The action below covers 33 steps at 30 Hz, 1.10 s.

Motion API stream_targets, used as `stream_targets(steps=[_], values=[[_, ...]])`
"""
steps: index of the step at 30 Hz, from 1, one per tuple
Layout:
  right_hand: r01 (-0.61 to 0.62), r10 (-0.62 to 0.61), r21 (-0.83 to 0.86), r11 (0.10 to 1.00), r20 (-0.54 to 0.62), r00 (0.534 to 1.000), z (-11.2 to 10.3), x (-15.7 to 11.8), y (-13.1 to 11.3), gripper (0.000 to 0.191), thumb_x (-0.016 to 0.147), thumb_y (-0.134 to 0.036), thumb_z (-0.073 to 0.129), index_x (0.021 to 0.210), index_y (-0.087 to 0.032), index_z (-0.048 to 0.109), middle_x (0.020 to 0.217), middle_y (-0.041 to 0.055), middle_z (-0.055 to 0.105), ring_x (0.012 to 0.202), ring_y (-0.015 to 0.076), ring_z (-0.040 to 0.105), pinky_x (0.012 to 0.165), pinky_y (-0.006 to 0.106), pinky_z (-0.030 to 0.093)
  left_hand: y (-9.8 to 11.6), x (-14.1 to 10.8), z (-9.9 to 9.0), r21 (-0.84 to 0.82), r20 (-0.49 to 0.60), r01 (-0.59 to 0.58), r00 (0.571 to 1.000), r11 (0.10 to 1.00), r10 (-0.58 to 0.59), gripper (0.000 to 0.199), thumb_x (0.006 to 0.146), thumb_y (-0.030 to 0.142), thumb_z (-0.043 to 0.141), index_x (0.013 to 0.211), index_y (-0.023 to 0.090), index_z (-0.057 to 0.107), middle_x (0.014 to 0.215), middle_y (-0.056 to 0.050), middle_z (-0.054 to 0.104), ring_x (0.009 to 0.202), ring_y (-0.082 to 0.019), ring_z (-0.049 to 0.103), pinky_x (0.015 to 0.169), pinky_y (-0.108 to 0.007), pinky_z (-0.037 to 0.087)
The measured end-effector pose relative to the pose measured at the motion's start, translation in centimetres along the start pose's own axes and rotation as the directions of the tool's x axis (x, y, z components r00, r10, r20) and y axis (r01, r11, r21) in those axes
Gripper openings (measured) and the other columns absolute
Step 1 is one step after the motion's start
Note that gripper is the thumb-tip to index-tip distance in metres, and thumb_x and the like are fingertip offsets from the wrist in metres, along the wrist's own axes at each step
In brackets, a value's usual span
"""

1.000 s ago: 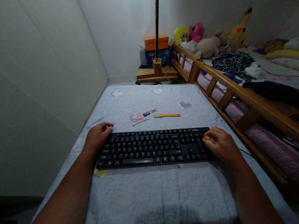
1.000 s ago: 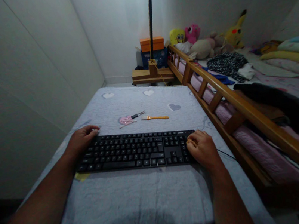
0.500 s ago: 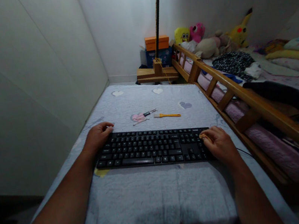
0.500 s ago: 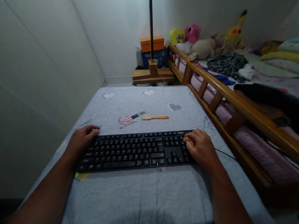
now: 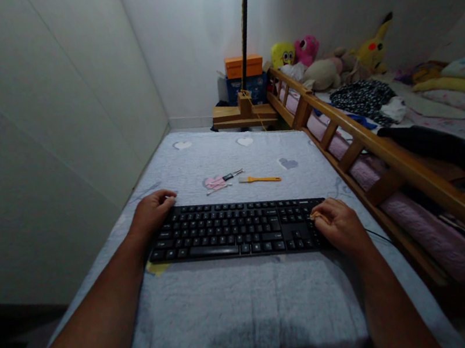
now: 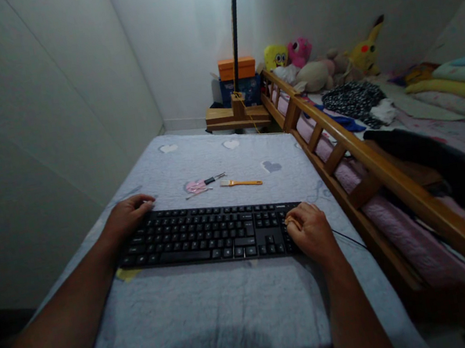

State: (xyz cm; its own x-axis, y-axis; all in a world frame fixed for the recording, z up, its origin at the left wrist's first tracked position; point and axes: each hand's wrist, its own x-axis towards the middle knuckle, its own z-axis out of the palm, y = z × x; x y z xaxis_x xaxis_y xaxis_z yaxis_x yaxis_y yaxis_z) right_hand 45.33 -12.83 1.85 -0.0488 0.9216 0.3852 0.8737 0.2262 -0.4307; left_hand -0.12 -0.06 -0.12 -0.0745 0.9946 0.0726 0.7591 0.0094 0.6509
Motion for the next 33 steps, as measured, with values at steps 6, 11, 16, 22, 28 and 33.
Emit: stream_targets(steps=[6,11,16,22,28,33], values=[[0.008,-0.008,-0.003,1.000,-0.008,1.000,0.13,-0.06,0.24,0.014,0.079,-0.020,0.055,0.075,-0.023,0.068,0.077,0.0043,0.067,0.079,0.0218,0.061,0.077,0.036,0.044,-0.01,0.00,0.01,-0.006,0.007,0.004,1.000,1.000,-0.004,0.047,0.072,0.050,0.056,0.099,0.017,0.076,0.079,-0.005,0.074,0.074,-0.025,0.066,0.070,-0.033,0.049],[0.011,-0.012,-0.009,1.000,-0.016,1.000,0.29,-0.03,0.34,0.016,0.082,-0.020,0.054,0.078,-0.023,0.069,0.080,0.0049,0.067,0.081,0.0222,0.062,0.079,0.037,0.044,0.19,-0.13,-0.02,0.000,0.000,0.012,1.000,1.000,-0.012,0.046,0.073,0.051,0.055,0.099,0.018,0.076,0.080,-0.005,0.075,0.074,-0.026,0.066,0.070,-0.034,0.048],[-0.006,0.005,-0.016,1.000,-0.013,1.000,0.34,-0.06,0.50,0.016,0.083,-0.022,0.055,0.081,-0.023,0.071,0.082,0.0055,0.068,0.083,0.0228,0.061,0.080,0.037,0.044,0.13,-0.11,-0.04,0.018,0.003,0.008,1.000,1.000,-0.008,0.046,0.073,0.050,0.054,0.098,0.018,0.076,0.080,-0.005,0.074,0.074,-0.026,0.066,0.069,-0.034,0.048],[-0.007,0.007,0.004,1.000,-0.006,1.000,0.31,-0.12,0.56,0.015,0.083,-0.023,0.056,0.081,-0.023,0.071,0.082,0.0056,0.068,0.083,0.0230,0.062,0.078,0.037,0.045,-0.13,0.05,0.03,0.015,-0.002,0.009,1.000,1.000,-0.009,0.045,0.073,0.050,0.054,0.097,0.019,0.076,0.078,-0.004,0.074,0.076,-0.027,0.067,0.070,-0.034,0.048],[-0.002,0.002,0.009,1.000,-0.003,1.000,0.07,-0.03,0.22,0.016,0.083,-0.022,0.056,0.079,-0.023,0.071,0.080,0.0054,0.068,0.081,0.0226,0.063,0.077,0.037,0.045,-0.09,0.07,0.01,0.015,-0.003,-0.001,1.000,1.000,0.001,0.045,0.073,0.050,0.055,0.097,0.019,0.075,0.080,-0.005,0.075,0.076,-0.026,0.067,0.071,-0.034,0.048],[0.009,-0.009,0.008,1.000,0.009,1.000,-0.03,-0.02,0.13,0.016,0.082,-0.021,0.055,0.080,-0.023,0.071,0.079,0.0053,0.068,0.080,0.0221,0.063,0.077,0.036,0.046,0.06,0.00,-0.09,0.010,0.003,-0.011,1.000,1.000,0.011,0.045,0.073,0.050,0.055,0.097,0.018,0.076,0.080,-0.005,0.075,0.077,-0.026,0.067,0.071,-0.034,0.049]])
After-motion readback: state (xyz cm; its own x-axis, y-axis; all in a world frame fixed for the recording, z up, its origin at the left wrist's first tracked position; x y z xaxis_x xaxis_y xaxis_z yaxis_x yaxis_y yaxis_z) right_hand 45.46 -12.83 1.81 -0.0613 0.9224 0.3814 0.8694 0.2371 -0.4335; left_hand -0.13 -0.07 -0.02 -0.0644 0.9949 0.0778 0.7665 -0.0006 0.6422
